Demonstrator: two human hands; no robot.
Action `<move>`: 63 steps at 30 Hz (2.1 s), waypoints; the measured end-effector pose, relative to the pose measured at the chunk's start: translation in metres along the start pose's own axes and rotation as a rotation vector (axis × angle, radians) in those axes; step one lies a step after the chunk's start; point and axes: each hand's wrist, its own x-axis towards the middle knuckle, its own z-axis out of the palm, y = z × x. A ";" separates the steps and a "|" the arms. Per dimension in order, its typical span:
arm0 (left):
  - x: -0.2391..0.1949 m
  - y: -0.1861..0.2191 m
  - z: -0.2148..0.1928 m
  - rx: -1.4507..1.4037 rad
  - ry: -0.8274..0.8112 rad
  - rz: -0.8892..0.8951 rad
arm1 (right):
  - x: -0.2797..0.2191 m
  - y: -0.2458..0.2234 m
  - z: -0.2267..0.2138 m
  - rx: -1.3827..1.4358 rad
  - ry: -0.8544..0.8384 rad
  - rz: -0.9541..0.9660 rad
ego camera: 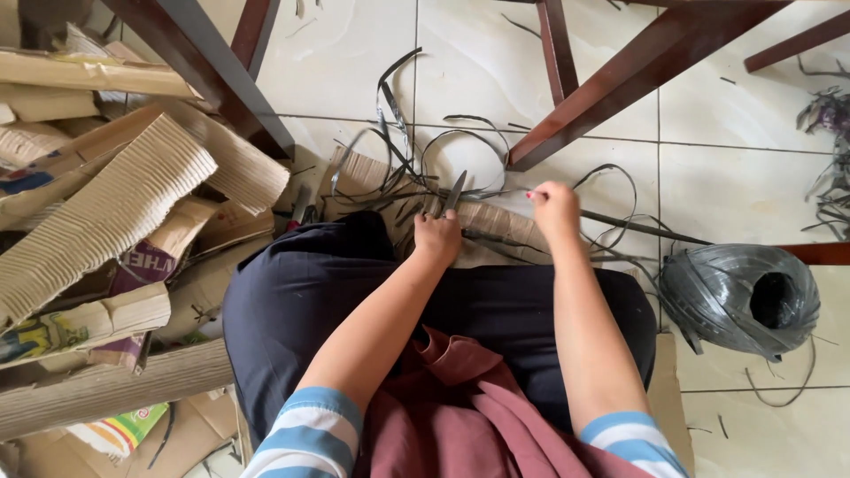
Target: The person cuts a black cable into small pieces using scissors. They then pick up a piece of the cut cable and wrap it around a white cylindrical object, securing it in place.
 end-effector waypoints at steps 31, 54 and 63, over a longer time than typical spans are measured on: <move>-0.117 0.043 -0.184 -0.060 0.485 0.467 | -0.105 -0.077 -0.089 0.531 -0.235 0.106; -0.100 -0.024 -0.180 -0.418 0.104 0.511 | -0.129 -0.203 -0.142 0.317 -0.387 -0.113; -0.108 -0.025 -0.190 -0.571 -0.046 0.520 | -0.086 -0.003 -0.222 1.146 0.655 0.262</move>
